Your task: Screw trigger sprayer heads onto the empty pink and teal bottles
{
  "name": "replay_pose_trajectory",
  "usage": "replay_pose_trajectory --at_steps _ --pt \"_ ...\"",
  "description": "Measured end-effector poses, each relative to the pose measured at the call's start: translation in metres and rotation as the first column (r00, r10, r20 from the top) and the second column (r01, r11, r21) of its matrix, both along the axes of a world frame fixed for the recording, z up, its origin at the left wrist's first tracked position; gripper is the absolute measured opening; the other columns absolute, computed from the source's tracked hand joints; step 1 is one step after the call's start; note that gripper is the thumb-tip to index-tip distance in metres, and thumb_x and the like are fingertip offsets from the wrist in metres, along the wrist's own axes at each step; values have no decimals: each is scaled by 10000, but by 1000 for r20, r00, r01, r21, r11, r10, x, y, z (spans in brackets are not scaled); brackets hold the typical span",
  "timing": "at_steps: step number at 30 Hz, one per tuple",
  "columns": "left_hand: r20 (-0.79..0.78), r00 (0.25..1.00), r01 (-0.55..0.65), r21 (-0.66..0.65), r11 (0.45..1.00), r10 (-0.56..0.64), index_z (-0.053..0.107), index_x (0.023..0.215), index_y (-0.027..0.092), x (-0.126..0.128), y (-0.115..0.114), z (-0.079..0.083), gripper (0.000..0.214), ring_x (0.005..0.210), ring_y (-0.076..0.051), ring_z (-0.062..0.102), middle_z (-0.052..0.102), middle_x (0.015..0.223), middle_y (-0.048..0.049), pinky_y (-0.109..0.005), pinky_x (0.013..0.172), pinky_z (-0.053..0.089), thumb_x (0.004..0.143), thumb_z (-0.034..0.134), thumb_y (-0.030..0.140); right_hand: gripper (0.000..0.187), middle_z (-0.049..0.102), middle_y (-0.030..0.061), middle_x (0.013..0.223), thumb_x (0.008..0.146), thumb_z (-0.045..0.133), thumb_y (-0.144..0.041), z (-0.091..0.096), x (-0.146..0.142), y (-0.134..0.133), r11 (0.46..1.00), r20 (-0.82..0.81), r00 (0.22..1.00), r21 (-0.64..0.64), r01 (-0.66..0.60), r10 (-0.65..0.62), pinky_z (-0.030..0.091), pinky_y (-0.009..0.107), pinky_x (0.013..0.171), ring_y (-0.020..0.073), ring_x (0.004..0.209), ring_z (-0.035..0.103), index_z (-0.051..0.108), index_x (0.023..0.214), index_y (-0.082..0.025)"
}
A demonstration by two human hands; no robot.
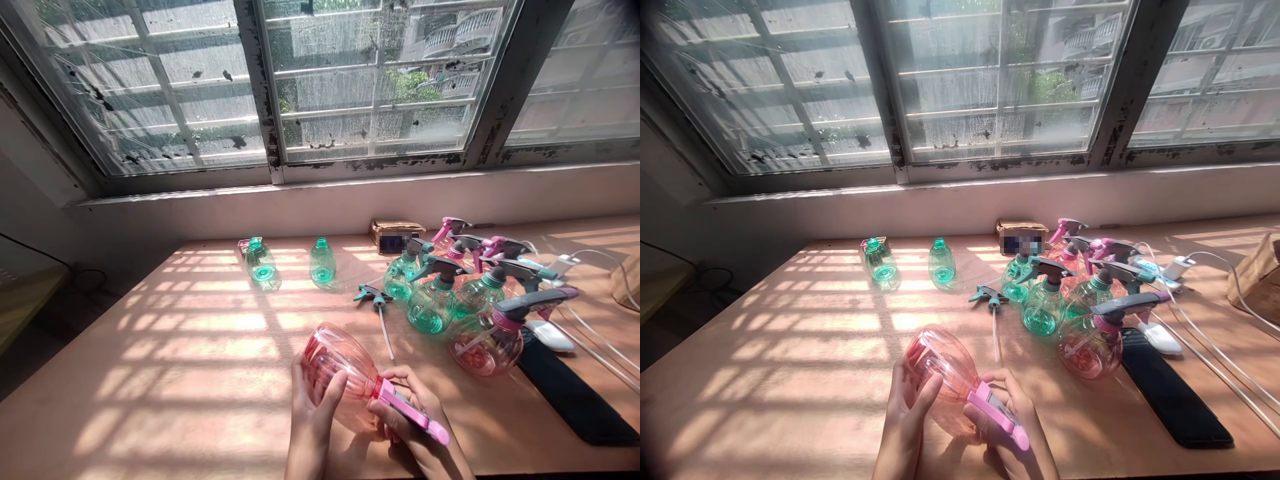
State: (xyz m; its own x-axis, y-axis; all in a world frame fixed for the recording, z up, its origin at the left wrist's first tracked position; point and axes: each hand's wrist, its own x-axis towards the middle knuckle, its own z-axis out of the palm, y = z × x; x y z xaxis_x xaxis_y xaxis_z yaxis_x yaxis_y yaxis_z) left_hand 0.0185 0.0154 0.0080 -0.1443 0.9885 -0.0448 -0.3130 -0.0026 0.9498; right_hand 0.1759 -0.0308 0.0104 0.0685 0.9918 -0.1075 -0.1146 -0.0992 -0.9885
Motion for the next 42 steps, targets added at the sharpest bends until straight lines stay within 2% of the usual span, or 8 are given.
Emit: replay_pose_trajectory --at_steps 10,21,29,35,42 --pt "-28 1000 12 -26 1000 -12 557 1388 258 0 1 -1 723 1250 -333 711 716 1361 -120 -415 1042 559 766 860 469 406 712 -38 704 836 850 -506 2 -2 0 999 -55 998 -37 -2 0 487 284 635 193 635 627 598 1032 -256" --pt "-12 1000 22 -17 1000 -22 534 1398 237 0 1 0 727 1237 -326 719 710 1372 -136 -413 1034 568 779 851 452 392 722 -30 691 823 860 -485 -2 -2 2 999 -20 1000 -31 12 -13 489 272 614 182 621 626 612 1018 -253" --pt "-8 1000 -3 14 1000 3 584 1345 246 3 1 2 645 1224 -317 716 721 1351 -121 -417 1060 543 783 843 428 388 712 -38 699 848 842 -482 -3 -1 1 1000 -20 1000 -27 9 -10 490 271 627 182 636 631 591 1033 -252" --pt "-14 1000 5 13 1000 -5 574 1351 232 3 1 4 625 1171 -289 739 729 1332 -122 -399 1044 550 806 826 407 402 717 -33 713 851 838 -508 -4 -1 1 1000 -13 1000 -29 7 -7 488 275 634 183 641 629 593 1039 -250" --pt "-27 999 -21 10 1000 21 583 1335 231 5 1 5 629 1203 -303 729 724 1351 -124 -413 1067 545 788 829 420 446 695 -26 728 880 778 -612 -12 1 1 1000 -2 1000 -16 -20 19 466 277 612 178 652 603 592 1068 -253"
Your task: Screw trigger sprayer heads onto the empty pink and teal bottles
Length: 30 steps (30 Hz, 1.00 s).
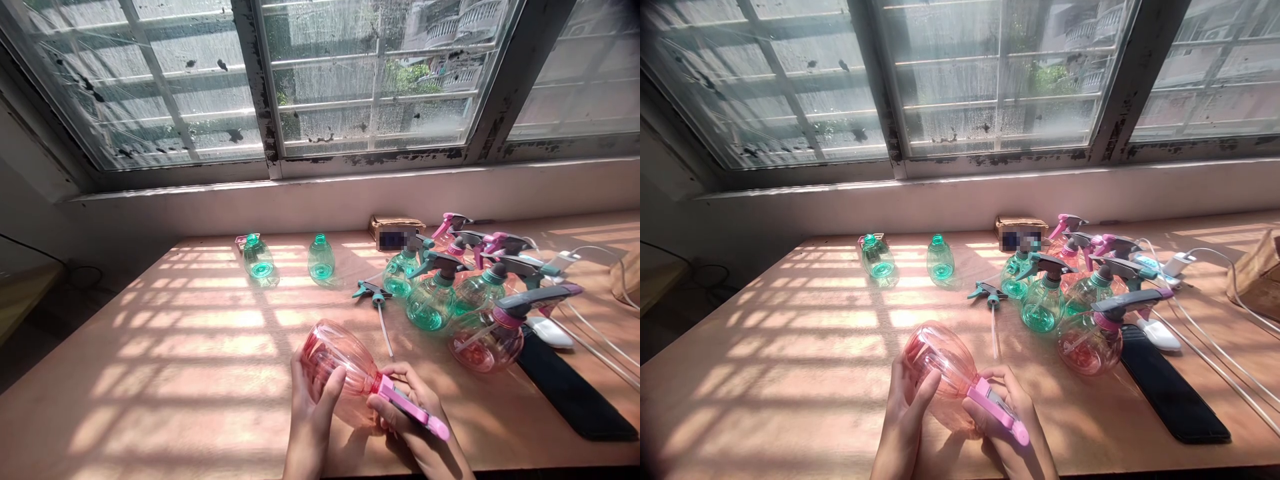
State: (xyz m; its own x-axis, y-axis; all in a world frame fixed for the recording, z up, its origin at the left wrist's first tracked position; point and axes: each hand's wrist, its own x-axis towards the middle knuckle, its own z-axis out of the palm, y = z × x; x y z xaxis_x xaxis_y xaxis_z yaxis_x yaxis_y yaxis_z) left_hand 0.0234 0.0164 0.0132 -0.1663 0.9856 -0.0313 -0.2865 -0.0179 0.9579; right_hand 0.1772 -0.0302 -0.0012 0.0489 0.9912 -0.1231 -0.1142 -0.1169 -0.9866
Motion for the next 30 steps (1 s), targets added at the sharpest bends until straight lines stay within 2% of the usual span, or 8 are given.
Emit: replay_pose_trajectory --at_steps 20,30 --pt "-38 999 -9 -13 1000 9 532 1385 236 2 0 -4 665 1215 -277 720 698 1393 -123 -385 1062 546 806 795 428 470 696 -21 742 885 779 -625 -2 0 0 1000 4 1000 -31 -1 1 438 270 561 159 623 575 580 1082 -248" --pt "-41 999 1 -19 1000 -2 543 1392 245 1 2 -6 681 1227 -304 715 683 1411 -137 -418 1075 536 802 809 458 450 694 -25 733 881 785 -624 -3 0 0 999 -11 1000 -33 7 -8 459 272 595 169 653 598 607 1067 -255"
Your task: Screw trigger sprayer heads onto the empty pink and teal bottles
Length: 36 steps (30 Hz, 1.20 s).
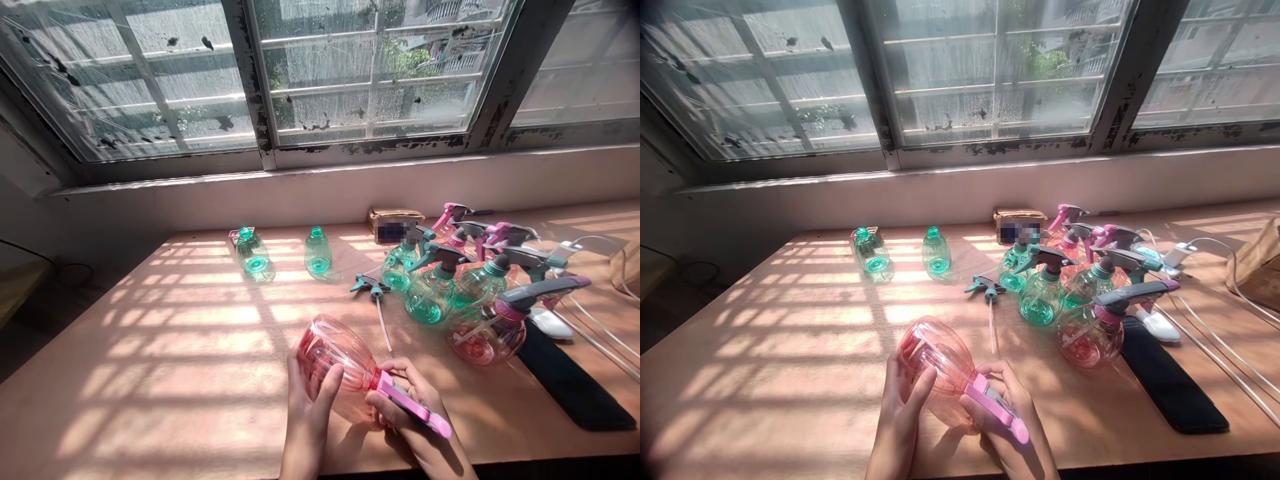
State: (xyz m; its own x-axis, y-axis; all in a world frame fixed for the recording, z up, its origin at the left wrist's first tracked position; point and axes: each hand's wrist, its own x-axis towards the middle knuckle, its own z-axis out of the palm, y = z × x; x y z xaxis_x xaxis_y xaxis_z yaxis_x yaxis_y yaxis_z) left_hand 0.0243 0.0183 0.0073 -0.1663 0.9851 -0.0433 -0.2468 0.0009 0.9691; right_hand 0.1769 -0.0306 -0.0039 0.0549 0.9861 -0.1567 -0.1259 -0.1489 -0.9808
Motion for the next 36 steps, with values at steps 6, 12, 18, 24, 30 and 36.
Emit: replay_pose_trajectory --at_steps 6,12,18,24,30,36 --pt "8 1000 9 1 1000 -9 527 1387 255 0 0 -1 668 1267 -285 697 677 1426 -122 -390 1089 530 806 800 439 476 692 -35 738 856 809 -621 8 -2 -3 999 -48 999 -36 14 -16 458 270 612 174 670 614 594 1076 -258" --pt "12 999 45 12 999 -46 540 1407 227 -3 -2 3 653 1281 -283 694 669 1453 -134 -366 1082 541 841 804 417 481 731 -19 784 863 801 -620 14 -2 -5 998 -25 999 -61 31 -33 471 279 633 192 713 646 577 1099 -266" --pt "13 999 35 10 999 -35 554 1400 237 -3 -1 1 667 1307 -306 681 673 1445 -134 -377 1088 541 820 822 426 461 717 -15 755 861 807 -606 7 0 -2 999 -26 999 -24 24 -24 454 282 593 186 656 607 595 1082 -261" --pt "-5 1000 18 14 1000 -18 546 1394 244 -2 0 -2 674 1261 -303 701 692 1396 -125 -394 1082 541 811 821 443 431 683 -17 746 877 790 -612 1 1 -1 1000 15 1000 21 12 -12 440 270 562 178 651 597 619 1042 -253" --pt "7 1000 3 18 1000 -3 560 1369 251 -2 2 -4 678 1262 -316 695 707 1366 -124 -422 1082 537 785 838 452 458 670 -24 734 885 779 -624 2 0 -2 1000 -8 1000 14 6 -6 432 272 555 167 623 578 596 1069 -246" --pt "76 997 31 3 1000 -31 594 1337 255 -5 2 -5 699 1301 -322 674 700 1392 -117 -417 1098 531 725 900 399 446 691 1 801 902 756 -615 2 2 -3 999 65 998 53 -8 4 501 310 638 210 688 642 606 1096 -243"
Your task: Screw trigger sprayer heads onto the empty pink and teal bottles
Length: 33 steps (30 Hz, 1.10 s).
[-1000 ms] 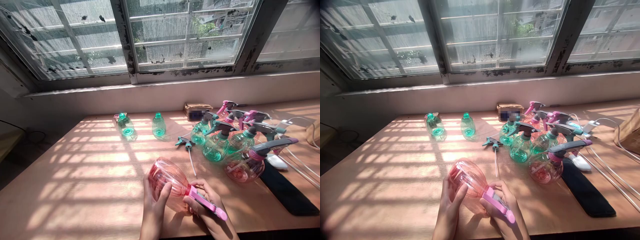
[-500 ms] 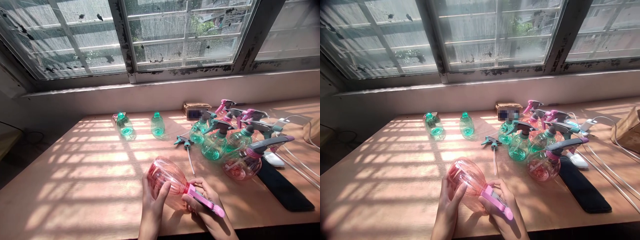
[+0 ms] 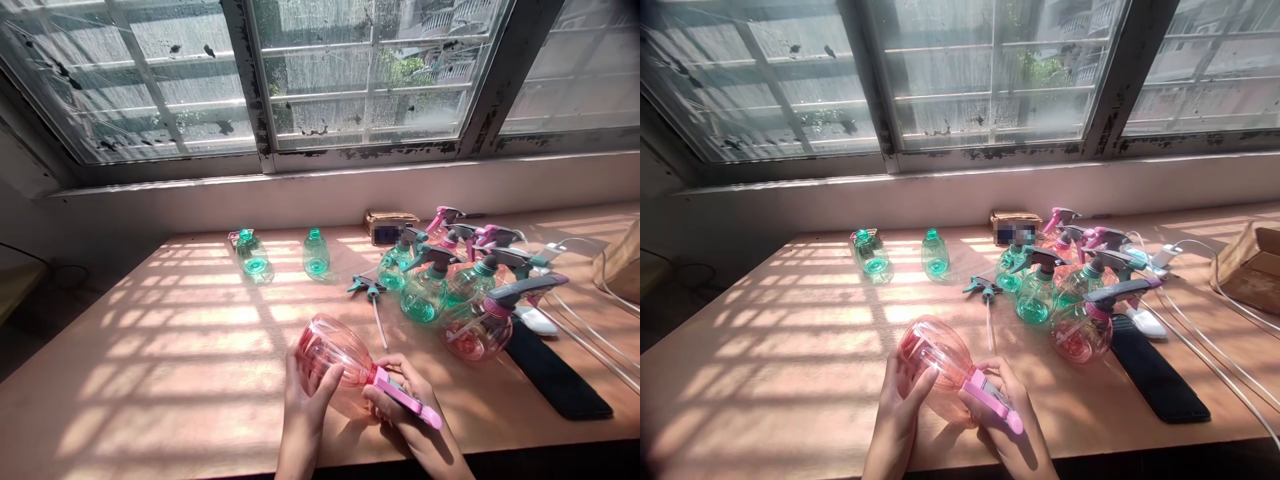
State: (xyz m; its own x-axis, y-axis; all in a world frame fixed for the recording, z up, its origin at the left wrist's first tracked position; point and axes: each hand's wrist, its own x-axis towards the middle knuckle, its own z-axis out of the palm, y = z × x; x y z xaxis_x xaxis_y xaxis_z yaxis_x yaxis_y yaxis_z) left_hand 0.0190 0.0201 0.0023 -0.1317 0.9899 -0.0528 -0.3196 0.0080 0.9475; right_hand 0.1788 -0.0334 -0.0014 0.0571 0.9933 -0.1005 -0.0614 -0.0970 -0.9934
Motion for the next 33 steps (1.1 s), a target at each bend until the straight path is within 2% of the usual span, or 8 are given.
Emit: replay_pose_trajectory --at_steps 6,11,15,18,22,26,33 --pt "2 1000 10 3 1000 -10 617 1304 271 -2 -3 5 677 1277 -316 690 731 1332 -92 -405 1078 550 710 914 399 437 667 -21 778 830 842 -539 1 2 -2 1000 -26 999 15 19 -19 502 309 654 229 709 624 617 1104 -283" --pt "-13 1000 19 24 1000 -19 618 1277 246 -2 -4 7 667 1264 -319 694 723 1337 -106 -396 1055 561 701 917 399 403 628 -58 724 864 839 -494 -2 1 -4 999 -130 992 -44 -13 7 437 276 595 175 633 539 595 1104 -281" --pt "20 1000 19 16 1000 -19 625 1266 251 -2 -3 7 672 1254 -318 700 729 1323 -105 -414 1075 547 686 930 399 374 597 -59 646 894 793 -567 5 -2 -4 998 -157 988 -55 -18 9 401 273 566 160 586 502 624 1015 -256" --pt "17 1000 10 7 1000 -10 610 1285 247 -1 -3 7 679 1259 -318 700 715 1354 -117 -418 1080 546 703 921 408 443 600 -47 665 844 816 -630 12 -5 -3 999 -195 980 -52 17 -27 432 270 587 154 603 521 641 947 -237" --pt "-30 1000 -4 5 1000 4 605 1330 246 2 -3 6 682 1329 -346 661 699 1389 -131 -430 1095 542 739 881 445 512 691 -11 758 807 831 -673 12 -6 -1 998 -200 979 -53 30 -40 446 253 556 143 600 567 639 979 -230" --pt "-69 998 -9 26 1000 11 577 1405 245 4 -2 3 716 1439 -348 570 656 1461 -139 -431 1155 493 775 845 456 533 689 -12 696 814 812 -697 7 -5 4 999 -182 982 -22 41 -44 420 244 522 130 557 550 636 978 -221" --pt "-67 998 19 44 999 -16 576 1417 249 5 -3 6 701 1394 -343 610 651 1479 -135 -423 1121 517 796 836 443 522 674 -33 656 793 863 -648 4 -5 4 995 -252 964 -70 65 -81 449 248 558 129 565 557 628 981 -221"
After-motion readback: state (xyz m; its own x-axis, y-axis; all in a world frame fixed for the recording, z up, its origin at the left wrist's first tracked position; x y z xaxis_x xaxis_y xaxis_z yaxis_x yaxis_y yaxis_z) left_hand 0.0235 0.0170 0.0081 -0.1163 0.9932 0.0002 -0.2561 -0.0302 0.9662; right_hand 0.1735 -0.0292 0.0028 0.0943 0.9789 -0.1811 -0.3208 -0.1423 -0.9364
